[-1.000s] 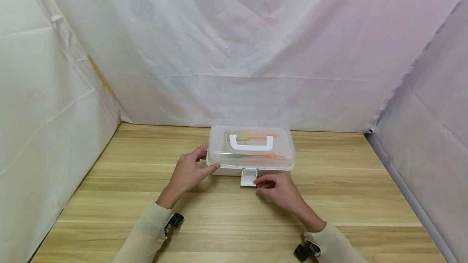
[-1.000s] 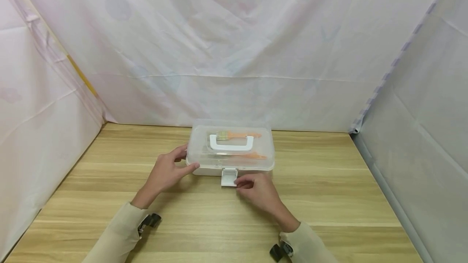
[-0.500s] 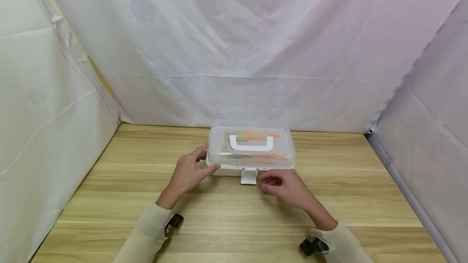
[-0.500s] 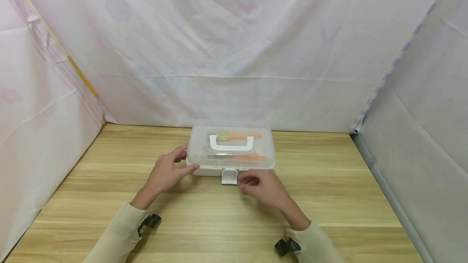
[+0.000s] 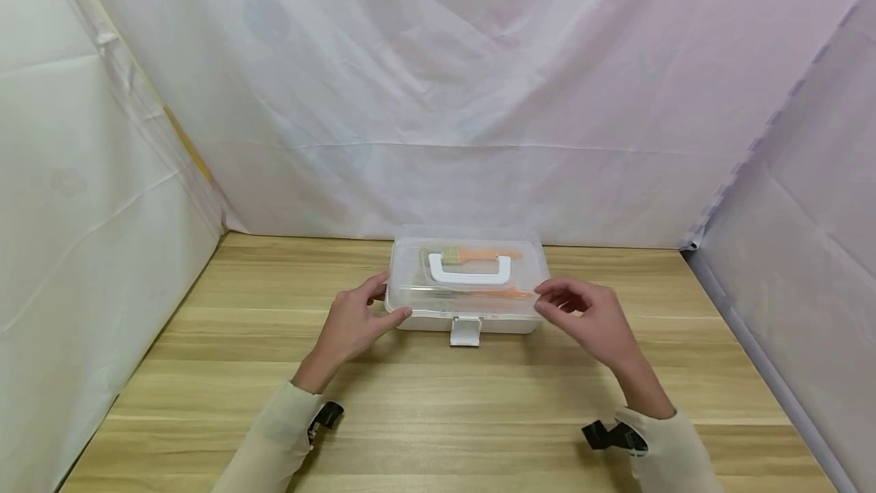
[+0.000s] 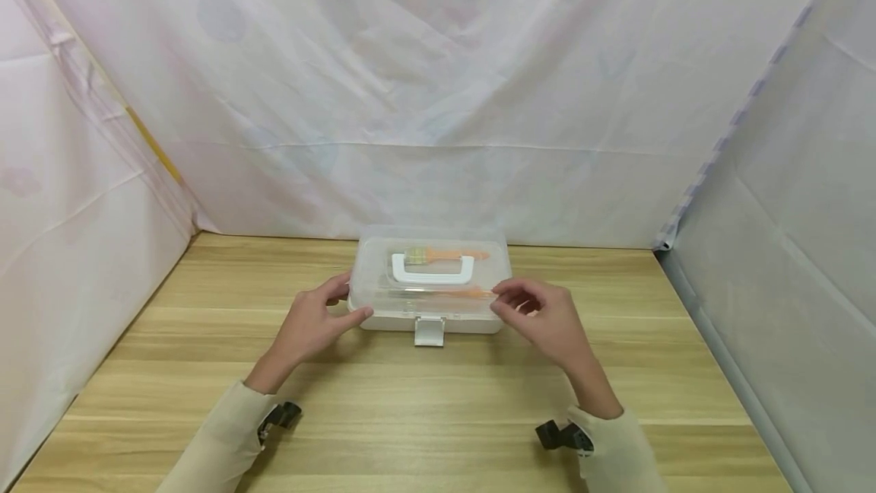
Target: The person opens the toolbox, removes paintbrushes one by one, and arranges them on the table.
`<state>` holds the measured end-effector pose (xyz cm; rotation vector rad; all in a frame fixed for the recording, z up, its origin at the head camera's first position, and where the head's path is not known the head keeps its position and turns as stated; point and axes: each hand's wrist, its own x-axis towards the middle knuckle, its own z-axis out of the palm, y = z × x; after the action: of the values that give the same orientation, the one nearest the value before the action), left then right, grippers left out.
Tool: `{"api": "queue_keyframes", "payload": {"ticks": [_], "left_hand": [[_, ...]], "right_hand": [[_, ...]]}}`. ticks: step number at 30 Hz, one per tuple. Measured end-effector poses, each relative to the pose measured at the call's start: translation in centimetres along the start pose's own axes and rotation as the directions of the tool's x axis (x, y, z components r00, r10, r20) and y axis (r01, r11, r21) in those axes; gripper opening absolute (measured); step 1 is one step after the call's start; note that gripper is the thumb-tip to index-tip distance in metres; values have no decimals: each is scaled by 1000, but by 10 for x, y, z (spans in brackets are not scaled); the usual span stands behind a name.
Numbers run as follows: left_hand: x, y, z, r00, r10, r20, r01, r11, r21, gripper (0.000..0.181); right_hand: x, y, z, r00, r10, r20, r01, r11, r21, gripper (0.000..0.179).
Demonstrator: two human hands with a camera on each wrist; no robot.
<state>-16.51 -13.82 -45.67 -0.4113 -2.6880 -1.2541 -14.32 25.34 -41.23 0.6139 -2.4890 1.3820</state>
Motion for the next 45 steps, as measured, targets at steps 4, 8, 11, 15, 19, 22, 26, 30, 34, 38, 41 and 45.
{"api": "queue_keyframes", "payload": {"ticks": [4, 8, 11, 15, 19, 22, 26, 30, 34, 38, 41, 45], "left_hand": [[0, 0, 0, 1000, -4, 2, 4, 1000, 4, 78], [0, 0, 0, 1000, -11, 7, 10, 1000, 7, 78], [0, 0, 0, 1000, -15, 8, 15, 1000, 3, 78], [0, -1, 0, 1000, -23, 15, 23, 1000, -4, 80], [0, -2, -2, 999, -39, 32, 40, 999, -18, 85], [1, -4, -4, 998, -49, 43, 50, 998, -31, 91], [3, -5, -7, 998, -30, 55, 31, 999, -29, 91], [4, -7, -8, 998, -1, 63, 3, 1000, -28, 88], [4, -9, -7, 998, 14, 62, -13, 1000, -16, 87], [4, -9, -7, 998, 20, 54, -20, 1000, 4, 86], [4, -8, -7, 999, 22, 46, -22, 1000, 15, 86], [3, -7, -8, 999, 17, 38, -19, 999, 29, 85]], "right_hand": [[0, 13, -6, 994, 43, -102, -38, 998, 53, 24], [-1, 25, -9, 989, 84, -122, -70, 990, 119, 38], [-1, 36, -9, 991, 107, -79, -96, 987, 127, 53], [-1, 50, -7, 989, 148, 2, -147, 986, 80, 69], [-1, 60, -3, 982, 177, 61, -178, 984, 20, 79], [-1, 64, -1, 980, 181, 84, -180, 984, -12, 82], [-2, 66, 0, 979, 178, 95, -176, 984, -32, 84], [-2, 67, 2, 979, 175, 101, -172, 984, -36, 84], [-2, 69, 3, 982, 158, 105, -154, 987, -48, 81], [-1, 70, 4, 985, 137, 102, -131, 990, -60, 77], [0, 70, 4, 987, 128, 100, -122, 991, -62, 75], [0, 70, 4, 988, 122, 97, -117, 991, -58, 73]]}}
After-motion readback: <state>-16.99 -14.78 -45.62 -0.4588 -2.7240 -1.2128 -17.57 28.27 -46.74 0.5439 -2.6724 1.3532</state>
